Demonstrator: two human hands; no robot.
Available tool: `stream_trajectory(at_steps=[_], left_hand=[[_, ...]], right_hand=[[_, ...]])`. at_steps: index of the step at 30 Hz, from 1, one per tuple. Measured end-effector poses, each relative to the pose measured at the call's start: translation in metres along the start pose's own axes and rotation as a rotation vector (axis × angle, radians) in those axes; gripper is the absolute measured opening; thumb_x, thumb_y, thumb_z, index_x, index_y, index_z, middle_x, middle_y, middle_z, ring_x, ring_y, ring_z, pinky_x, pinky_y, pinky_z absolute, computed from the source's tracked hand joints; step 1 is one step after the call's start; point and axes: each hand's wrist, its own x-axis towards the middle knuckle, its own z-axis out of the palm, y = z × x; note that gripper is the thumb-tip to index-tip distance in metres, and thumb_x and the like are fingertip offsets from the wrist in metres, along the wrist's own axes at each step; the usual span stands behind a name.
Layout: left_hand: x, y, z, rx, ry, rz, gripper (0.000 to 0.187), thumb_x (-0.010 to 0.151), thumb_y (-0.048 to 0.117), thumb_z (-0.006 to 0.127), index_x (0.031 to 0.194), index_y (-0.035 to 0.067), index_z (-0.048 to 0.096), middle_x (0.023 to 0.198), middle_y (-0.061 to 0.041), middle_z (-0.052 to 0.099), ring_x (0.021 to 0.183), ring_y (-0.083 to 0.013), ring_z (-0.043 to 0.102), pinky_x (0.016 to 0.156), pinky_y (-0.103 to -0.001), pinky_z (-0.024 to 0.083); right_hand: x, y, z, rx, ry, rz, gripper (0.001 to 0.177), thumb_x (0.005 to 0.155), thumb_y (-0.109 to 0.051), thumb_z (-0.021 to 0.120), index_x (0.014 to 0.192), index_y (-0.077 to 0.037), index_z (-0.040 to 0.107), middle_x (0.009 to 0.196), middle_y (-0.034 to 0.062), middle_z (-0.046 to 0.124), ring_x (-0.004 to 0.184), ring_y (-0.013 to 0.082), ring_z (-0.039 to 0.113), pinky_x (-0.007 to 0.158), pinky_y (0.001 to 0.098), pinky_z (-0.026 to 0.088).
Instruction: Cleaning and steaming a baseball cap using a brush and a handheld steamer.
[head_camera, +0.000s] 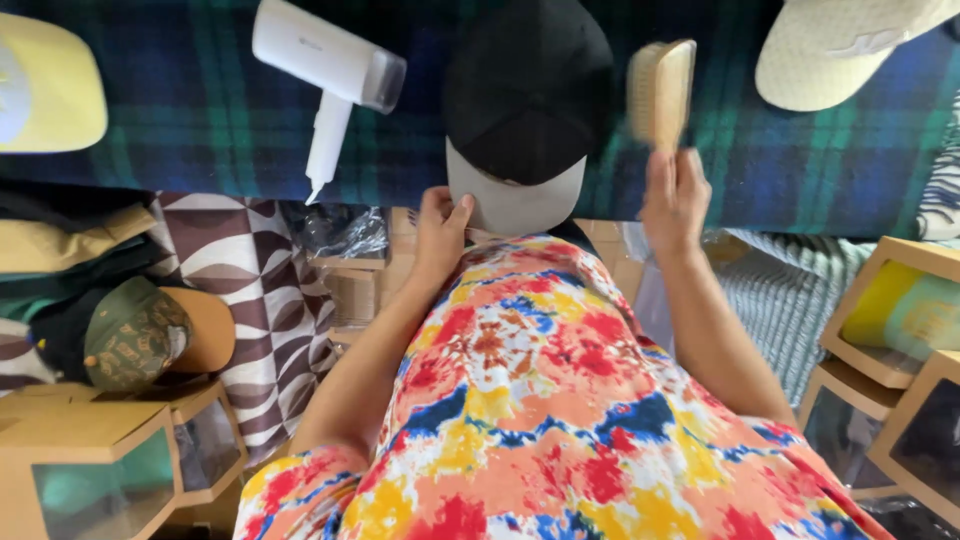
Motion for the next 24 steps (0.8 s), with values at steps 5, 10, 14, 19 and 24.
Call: stream_trajectory(at_steps=[5, 10, 14, 19, 24], left_hand=[[-0.027, 0.096, 0.033, 0.700, 0.235, 1.054, 0.062, 0.107, 0.038, 0.061, 0.155, 0.004, 0.043, 0.152, -0.022, 0.045, 0.145, -0.0414, 0.043, 0.120, -0.050, 0.037], [-0.009, 0.132, 0.070, 0.995, 0.186, 1.310, 0.056, 0.110, 0.040, 0.058, 0.153, 0.007, 0.045, 0.160, -0.022, 0.037, 0.153, -0.0451, 0.032, 0.126, -0.056, 0.033], [0.009, 0.118, 0.087, 1.045, 0.308, 1.395, 0.054, 0.109, 0.047, 0.048, 0.149, 0.010, 0.056, 0.161, -0.022, 0.037, 0.152, -0.0474, 0.030, 0.122, -0.054, 0.026], [0.018, 0.119, 0.085, 1.034, 0.315, 1.481, 0.053, 0.110, 0.045, 0.045, 0.145, 0.009, 0.057, 0.157, -0.024, 0.040, 0.149, -0.0497, 0.033, 0.119, -0.055, 0.028], [0.014, 0.124, 0.084, 1.054, 0.314, 1.455, 0.053, 0.110, 0.047, 0.045, 0.145, 0.009, 0.058, 0.158, -0.023, 0.040, 0.150, -0.0494, 0.033, 0.120, -0.057, 0.026]], right_hand=[[-0.050, -0.023, 0.045, 0.191, -0.290, -0.021, 0.041, 0.105, -0.048, 0.055, 0.083, -0.014, 0.050, 0.059, 0.0183, 0.051, 0.065, 0.0476, 0.059, 0.057, 0.0517, 0.043], [-0.052, -0.048, 0.045, 0.389, -0.165, 0.367, 0.047, 0.111, -0.045, 0.037, 0.076, -0.015, 0.046, 0.055, 0.0032, 0.052, 0.047, 0.0182, 0.053, 0.048, 0.0319, 0.043], [-0.070, -0.027, 0.038, 0.186, -0.250, 0.076, 0.024, 0.106, -0.039, 0.056, 0.104, -0.015, 0.059, 0.064, 0.0165, 0.059, 0.072, 0.0411, 0.069, 0.057, 0.0498, 0.048], [-0.055, -0.041, 0.050, 0.269, -0.169, 0.214, 0.036, 0.114, -0.047, 0.037, 0.098, -0.018, 0.052, 0.064, 0.0084, 0.062, 0.070, 0.0363, 0.067, 0.068, 0.0474, 0.052], [-0.057, -0.054, 0.045, 0.332, -0.136, 0.027, 0.023, 0.112, -0.032, 0.043, 0.106, -0.014, 0.056, 0.066, 0.0023, 0.061, 0.066, 0.0244, 0.069, 0.059, 0.0341, 0.051]])
